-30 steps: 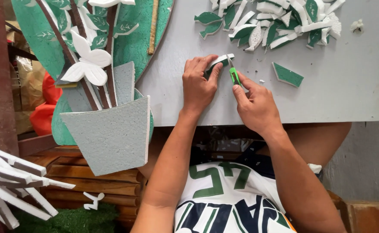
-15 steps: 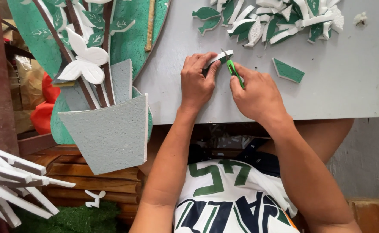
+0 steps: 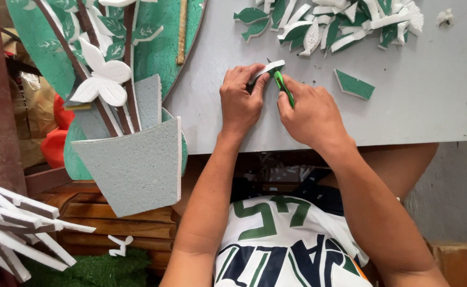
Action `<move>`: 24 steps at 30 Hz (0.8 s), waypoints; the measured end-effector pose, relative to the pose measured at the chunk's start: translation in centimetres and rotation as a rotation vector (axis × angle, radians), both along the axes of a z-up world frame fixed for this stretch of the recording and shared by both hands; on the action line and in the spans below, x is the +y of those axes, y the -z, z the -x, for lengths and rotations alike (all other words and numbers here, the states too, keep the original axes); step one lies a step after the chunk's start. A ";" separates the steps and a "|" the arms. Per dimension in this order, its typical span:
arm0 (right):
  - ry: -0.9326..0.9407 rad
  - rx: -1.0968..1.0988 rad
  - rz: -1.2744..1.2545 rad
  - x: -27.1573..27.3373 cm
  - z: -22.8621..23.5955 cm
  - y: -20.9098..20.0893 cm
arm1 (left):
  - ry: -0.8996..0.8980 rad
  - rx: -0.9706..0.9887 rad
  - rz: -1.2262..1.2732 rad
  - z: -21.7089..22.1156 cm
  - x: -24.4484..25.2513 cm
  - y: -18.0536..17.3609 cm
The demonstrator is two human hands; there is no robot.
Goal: Carving small leaf shapes out of green and white foam pieces using a utility knife for a decorative arrangement.
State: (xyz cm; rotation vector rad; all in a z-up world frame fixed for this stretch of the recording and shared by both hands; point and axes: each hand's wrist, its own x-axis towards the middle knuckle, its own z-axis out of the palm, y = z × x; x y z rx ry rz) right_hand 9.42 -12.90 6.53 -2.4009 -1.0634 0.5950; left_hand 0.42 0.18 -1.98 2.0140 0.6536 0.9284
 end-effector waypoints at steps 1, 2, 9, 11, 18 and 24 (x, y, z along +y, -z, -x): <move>0.000 -0.002 -0.003 -0.3 0.0 -0.2 | 0.000 -0.002 -0.003 -0.2 0.1 -0.2; -0.008 0.013 0.006 -0.7 0.1 -0.3 | -0.004 -0.007 0.008 -0.2 -0.1 -0.3; 0.010 0.056 -0.005 -1.0 0.4 0.4 | 0.007 -0.003 -0.006 0.0 0.0 0.0; 0.011 0.051 0.000 -1.0 0.1 0.4 | 0.006 0.000 0.009 0.1 -0.1 -0.6; 0.020 0.087 0.062 -0.8 -0.2 0.2 | 0.056 0.038 0.108 0.5 0.0 -1.6; 0.021 0.082 0.070 -0.6 0.0 -0.7 | 0.103 0.091 0.080 1.0 0.8 -1.5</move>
